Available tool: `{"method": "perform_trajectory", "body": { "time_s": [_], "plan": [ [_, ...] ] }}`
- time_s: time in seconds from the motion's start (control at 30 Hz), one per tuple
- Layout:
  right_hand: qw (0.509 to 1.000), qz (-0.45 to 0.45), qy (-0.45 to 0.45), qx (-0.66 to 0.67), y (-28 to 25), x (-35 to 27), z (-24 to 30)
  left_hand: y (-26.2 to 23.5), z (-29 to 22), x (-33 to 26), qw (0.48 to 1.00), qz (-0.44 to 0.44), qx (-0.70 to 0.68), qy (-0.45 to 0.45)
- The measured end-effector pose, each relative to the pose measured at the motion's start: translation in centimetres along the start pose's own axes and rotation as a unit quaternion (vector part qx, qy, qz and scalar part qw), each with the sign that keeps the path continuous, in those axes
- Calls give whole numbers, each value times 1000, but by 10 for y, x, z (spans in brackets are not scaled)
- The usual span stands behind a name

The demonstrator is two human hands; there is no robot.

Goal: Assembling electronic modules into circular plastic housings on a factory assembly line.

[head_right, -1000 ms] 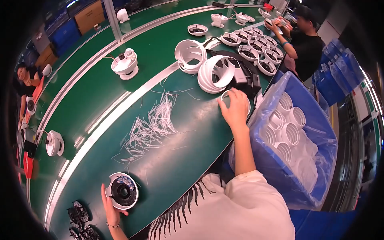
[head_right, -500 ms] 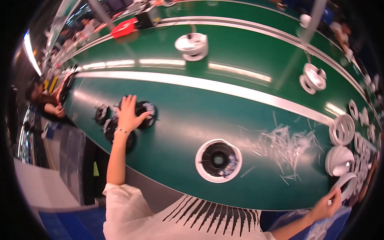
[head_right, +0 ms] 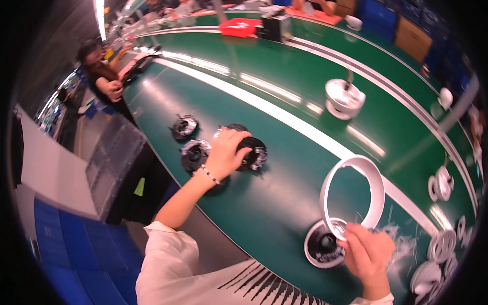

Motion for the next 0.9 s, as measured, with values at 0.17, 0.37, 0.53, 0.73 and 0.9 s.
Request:
{"method": "perform_trajectory", "body": {
  "time_s": [0.17,0.37,0.53,0.73,0.9],
  "plan": [
    [999,-11,-19,30,21,14,-1,-54,101,-39,938,-106,-201,-261],
    [1000,-22,13,18,33,3,-22,-93,273,-91,549,-373,-685,-301],
    [1000,-27,-5,-13,28,20,-22,-142,357,-117,532,-554,-591,-247],
    [1000,-4,15,-15,29,26,-25,-143,376,-110,516,-583,-561,-283],
    [999,-3,28,-20,32,28,-25,-128,378,-100,516,-543,-585,-310]
  ]
}}
Point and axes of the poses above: each hand's wrist, its own x-axis towards the middle knuckle, its own y-axis out of the palm, z = x × y, the point moved 5 cm from there along x, towards the middle knuckle, and after that the axes turned 15 degrees about z, right-handed, at the moved point
